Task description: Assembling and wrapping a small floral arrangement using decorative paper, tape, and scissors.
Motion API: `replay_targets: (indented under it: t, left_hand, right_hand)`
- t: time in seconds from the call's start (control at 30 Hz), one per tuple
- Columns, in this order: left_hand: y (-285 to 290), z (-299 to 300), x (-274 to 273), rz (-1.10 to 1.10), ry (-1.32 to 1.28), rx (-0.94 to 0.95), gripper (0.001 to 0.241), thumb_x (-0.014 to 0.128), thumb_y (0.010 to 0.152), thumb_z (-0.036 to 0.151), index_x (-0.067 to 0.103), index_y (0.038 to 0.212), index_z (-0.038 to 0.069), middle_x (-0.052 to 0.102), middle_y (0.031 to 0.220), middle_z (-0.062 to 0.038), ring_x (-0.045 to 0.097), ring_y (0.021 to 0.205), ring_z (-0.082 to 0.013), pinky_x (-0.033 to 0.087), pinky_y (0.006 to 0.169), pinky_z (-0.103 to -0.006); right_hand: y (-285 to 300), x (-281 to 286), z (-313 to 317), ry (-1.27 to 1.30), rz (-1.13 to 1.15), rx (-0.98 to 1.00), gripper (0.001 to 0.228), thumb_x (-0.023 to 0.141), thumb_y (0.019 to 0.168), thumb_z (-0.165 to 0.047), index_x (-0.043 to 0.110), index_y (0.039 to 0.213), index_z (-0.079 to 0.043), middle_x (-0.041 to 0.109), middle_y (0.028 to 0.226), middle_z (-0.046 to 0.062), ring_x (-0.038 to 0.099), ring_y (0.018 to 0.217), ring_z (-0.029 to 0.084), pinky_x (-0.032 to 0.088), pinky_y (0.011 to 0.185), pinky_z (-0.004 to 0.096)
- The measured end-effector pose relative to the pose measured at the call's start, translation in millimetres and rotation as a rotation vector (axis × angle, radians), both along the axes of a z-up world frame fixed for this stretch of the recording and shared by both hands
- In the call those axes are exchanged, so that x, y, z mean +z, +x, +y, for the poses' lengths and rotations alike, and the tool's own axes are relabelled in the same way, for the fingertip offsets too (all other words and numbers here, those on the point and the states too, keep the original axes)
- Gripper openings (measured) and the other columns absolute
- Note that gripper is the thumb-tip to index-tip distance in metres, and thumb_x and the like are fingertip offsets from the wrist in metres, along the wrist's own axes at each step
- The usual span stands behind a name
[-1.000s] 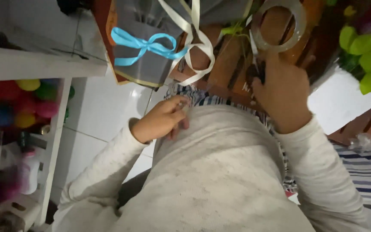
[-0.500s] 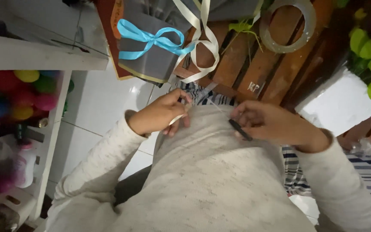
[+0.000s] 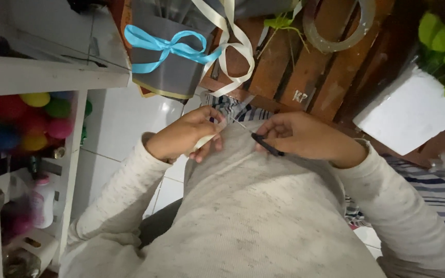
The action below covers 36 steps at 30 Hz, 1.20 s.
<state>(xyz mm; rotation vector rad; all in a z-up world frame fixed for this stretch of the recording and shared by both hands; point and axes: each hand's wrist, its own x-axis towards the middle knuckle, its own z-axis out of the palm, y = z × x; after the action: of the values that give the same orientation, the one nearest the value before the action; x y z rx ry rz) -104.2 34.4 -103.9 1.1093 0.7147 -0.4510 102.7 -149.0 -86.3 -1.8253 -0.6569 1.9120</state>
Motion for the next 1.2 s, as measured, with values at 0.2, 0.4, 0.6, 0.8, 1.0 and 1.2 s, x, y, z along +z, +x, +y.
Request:
replay_targets:
  t: [0.2,0.4,0.6,0.8,1.0,1.2]
  left_hand:
    - [-1.7,-0.1,-7.4,-0.008,-0.024,-0.025,0.046,0.048,0.093,0.010,0.043,0.133,-0.010,0.064,0.076,-0.019,0.058,0.038,-0.0195,0.042,0.028,-0.0284]
    - [-12.4,7.7,12.8,-0.005,0.060,-0.146,0.041,0.046,0.090,0.008,0.046,0.129,-0.005,0.064,0.075,-0.019,0.062,0.043,-0.0232,0.046,0.033,-0.0312]
    - [-12.4,15.5,63.7,-0.264,0.367,-0.222,0.026,0.047,0.095,0.005,0.049,0.121,0.005,0.061,0.065,-0.007,0.056,0.047,-0.0158,0.042,0.043,-0.0286]
    - [27.1,-8.7,85.2,-0.620,0.936,0.007,0.027,0.063,0.096,0.007,0.055,0.121,0.006,0.066,0.070,-0.002,0.048,0.046,-0.0125,0.035,0.046,-0.0278]
    - [56.3,-24.9,74.5,-0.774,1.213,0.177,0.038,0.072,0.093,0.004,0.064,0.130,0.006,0.076,0.088,-0.004,0.050,0.053,-0.0171,0.044,0.055,-0.0296]
    - [65.3,-27.1,69.9,-0.829,1.206,0.169,0.045,0.071,0.102,-0.001,0.059,0.143,0.012,0.070,0.082,0.000,0.043,0.059,-0.0144,0.041,0.060,-0.0288]
  right_hand:
    - [-8.2,3.9,-2.6,0.015,-0.080,-0.032,0.040,0.080,0.083,-0.020,0.075,0.118,-0.002,0.075,0.090,0.009,0.069,0.084,0.021,0.059,0.080,0.034]
    - [-13.5,29.3,0.5,0.028,-0.155,-0.003,0.035,0.082,0.080,-0.016,0.078,0.114,-0.006,0.074,0.088,0.008,0.069,0.082,0.020,0.059,0.077,0.034]
    - [5.1,46.9,-13.6,0.271,-0.768,-0.038,0.035,0.073,0.087,-0.002,0.072,0.122,0.001,0.076,0.096,0.018,0.071,0.080,0.028,0.055,0.069,0.037]
    - [14.7,8.8,-15.4,0.644,-1.535,0.056,0.024,0.077,0.089,-0.001,0.076,0.112,0.006,0.070,0.107,0.018,0.066,0.087,0.035,0.053,0.074,0.040]
    - [-15.2,-3.5,13.1,0.902,-1.253,-0.017,0.010,0.070,0.085,0.000,0.073,0.094,0.003,0.062,0.103,0.018,0.057,0.088,0.035,0.046,0.076,0.043]
    - [-29.8,-14.1,28.4,0.964,-1.264,-0.091,0.016,0.074,0.084,-0.004,0.065,0.094,0.004,0.059,0.092,0.018,0.052,0.075,0.035,0.041,0.065,0.044]
